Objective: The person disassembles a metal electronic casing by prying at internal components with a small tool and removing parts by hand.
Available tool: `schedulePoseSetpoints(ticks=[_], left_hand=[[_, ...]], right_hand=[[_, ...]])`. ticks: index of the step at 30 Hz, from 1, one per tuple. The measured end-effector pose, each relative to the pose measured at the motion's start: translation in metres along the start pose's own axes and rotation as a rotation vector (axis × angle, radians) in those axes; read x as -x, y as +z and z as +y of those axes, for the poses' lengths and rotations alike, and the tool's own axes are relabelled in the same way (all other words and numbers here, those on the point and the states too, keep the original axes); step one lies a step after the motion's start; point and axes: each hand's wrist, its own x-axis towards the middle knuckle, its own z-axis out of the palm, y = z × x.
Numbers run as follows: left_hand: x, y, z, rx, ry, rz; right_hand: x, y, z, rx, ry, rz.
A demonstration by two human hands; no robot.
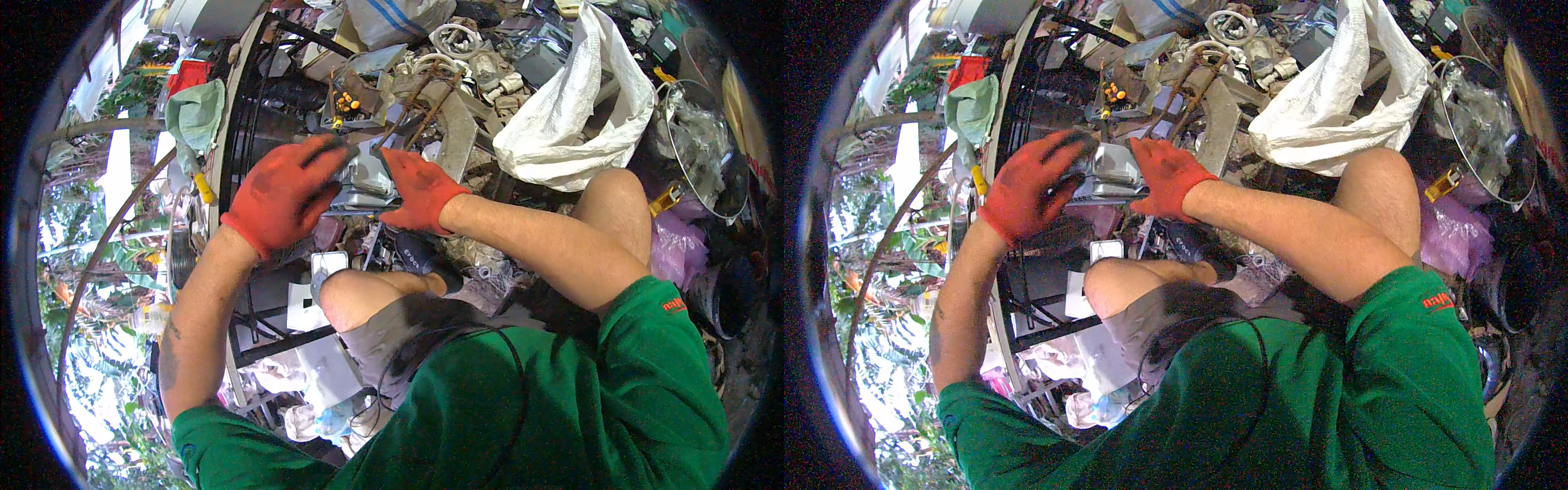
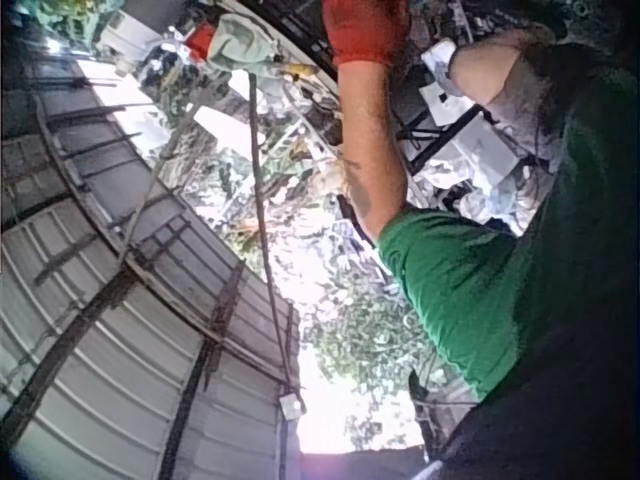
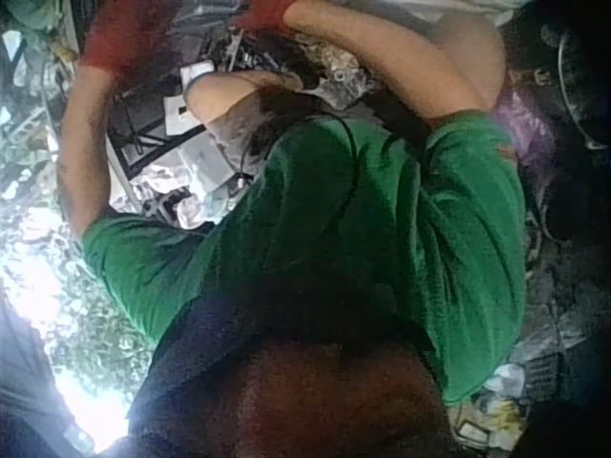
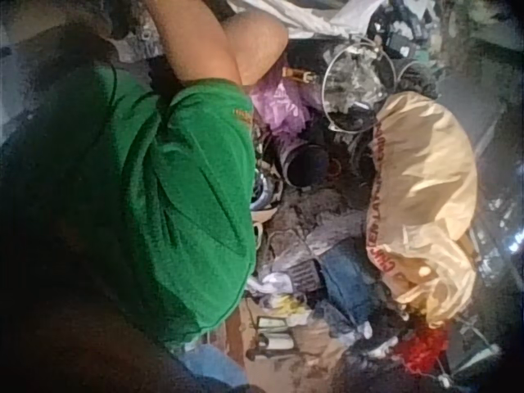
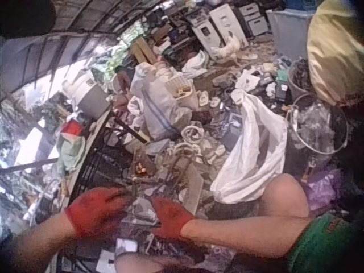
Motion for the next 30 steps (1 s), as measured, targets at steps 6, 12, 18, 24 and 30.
schedulePoseSetpoints(ticks=[6, 12, 18, 24, 30], left_hand=[[-0.003, 0.006, -0.005, -0.344, 0.333, -0.012], [-0.013, 0.004, 0.015, -0.218, -0.019, -0.177], [-0.016, 0.022, 0.003, 0.567, -0.753, -0.4], [-0.007, 0.008, 0.015, 0.079, -0.405, -0.063], [0.0, -0.008, -0.001, -0.263, 0.275, -0.133]], right_hand=[[-0.001, -0.007, -0.004, -0.008, 0.024, -0.026], [0.0, -0.003, 0.0, 0.018, 0.006, 0.019], [0.001, -0.003, -0.007, -0.01, 0.004, -0.041], [0.0, -0.005, 0.005, -0.03, 0.006, -0.018], [-0.002, -0.006, -0.003, -0.046, 0.018, -0.026]])
